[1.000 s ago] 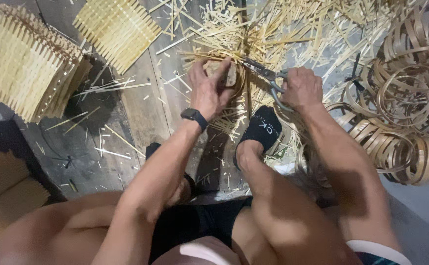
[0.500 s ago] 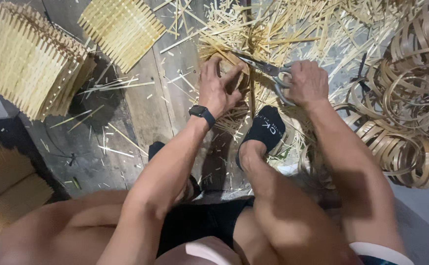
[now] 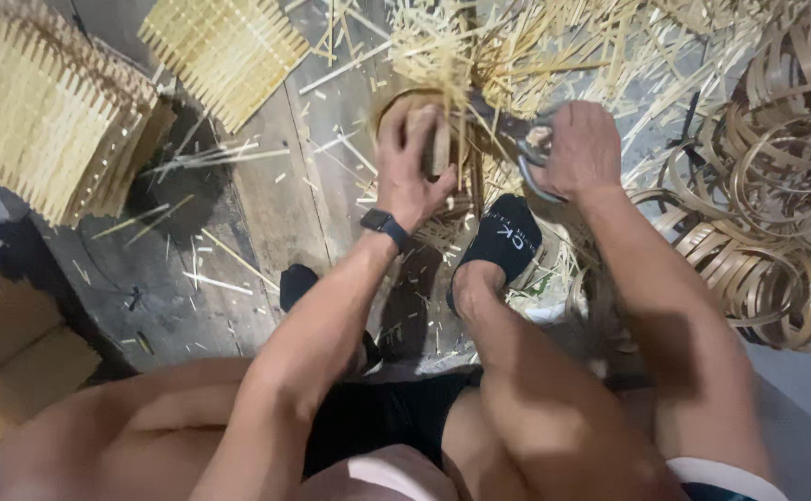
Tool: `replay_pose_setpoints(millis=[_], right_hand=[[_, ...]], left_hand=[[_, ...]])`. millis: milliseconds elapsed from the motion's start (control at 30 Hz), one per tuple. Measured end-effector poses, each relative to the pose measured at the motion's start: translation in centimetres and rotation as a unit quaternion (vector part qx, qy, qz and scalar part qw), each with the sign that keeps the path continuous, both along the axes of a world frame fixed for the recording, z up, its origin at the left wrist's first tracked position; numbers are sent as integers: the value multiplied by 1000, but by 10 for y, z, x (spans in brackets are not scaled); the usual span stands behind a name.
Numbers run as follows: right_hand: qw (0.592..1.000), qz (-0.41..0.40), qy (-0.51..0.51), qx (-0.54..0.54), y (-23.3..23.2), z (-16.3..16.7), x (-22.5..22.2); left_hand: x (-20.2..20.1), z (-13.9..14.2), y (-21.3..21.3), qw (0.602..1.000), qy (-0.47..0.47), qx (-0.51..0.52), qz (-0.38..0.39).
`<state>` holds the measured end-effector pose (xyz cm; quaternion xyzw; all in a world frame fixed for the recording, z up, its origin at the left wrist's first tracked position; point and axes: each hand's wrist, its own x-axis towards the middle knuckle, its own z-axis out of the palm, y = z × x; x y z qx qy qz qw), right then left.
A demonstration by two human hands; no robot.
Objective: The person sits on the floor and repeatedly places a circular bamboo rim onto a flat woven bamboo mat, then uses shears to trim the rim's edge. The person picks up a new rim from a pile, trims it, and sets it aside, repeating this cycle.
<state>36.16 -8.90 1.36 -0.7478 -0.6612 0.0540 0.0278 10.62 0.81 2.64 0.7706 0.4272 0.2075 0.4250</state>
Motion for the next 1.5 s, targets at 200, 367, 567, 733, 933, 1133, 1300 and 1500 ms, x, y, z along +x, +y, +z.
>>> replay_pose_setpoints(millis=[200,367,567,733,933,1133,1300,1500], right_hand=[[944,-130,96,-287,8,-4,-2],[987,-48,34,-147,3,-8,4],[962,-90,48,-253,12,-19,1],[974,-78,84,-194,1,-3,11],[988,-43,18,-147,15,-4,-8],[971,-86,71,-209,3,-5,8],[998,-15,26,-47,4,-18,2],[965,-92,73,-236,2,-15,17]], left_hand=[[-5,-5,7,998,-53,11,-27],[-2,-4,8,999,-32,24,-22],[-11,2,23,993,-26,-11,-113],[-8,7,30,989,48,43,-135],[-4,12,36,981,6,-1,-192],[-4,13,20,990,112,26,-83],[-5,1,20,988,94,6,-123],[-13,-9,42,971,110,3,-213]])
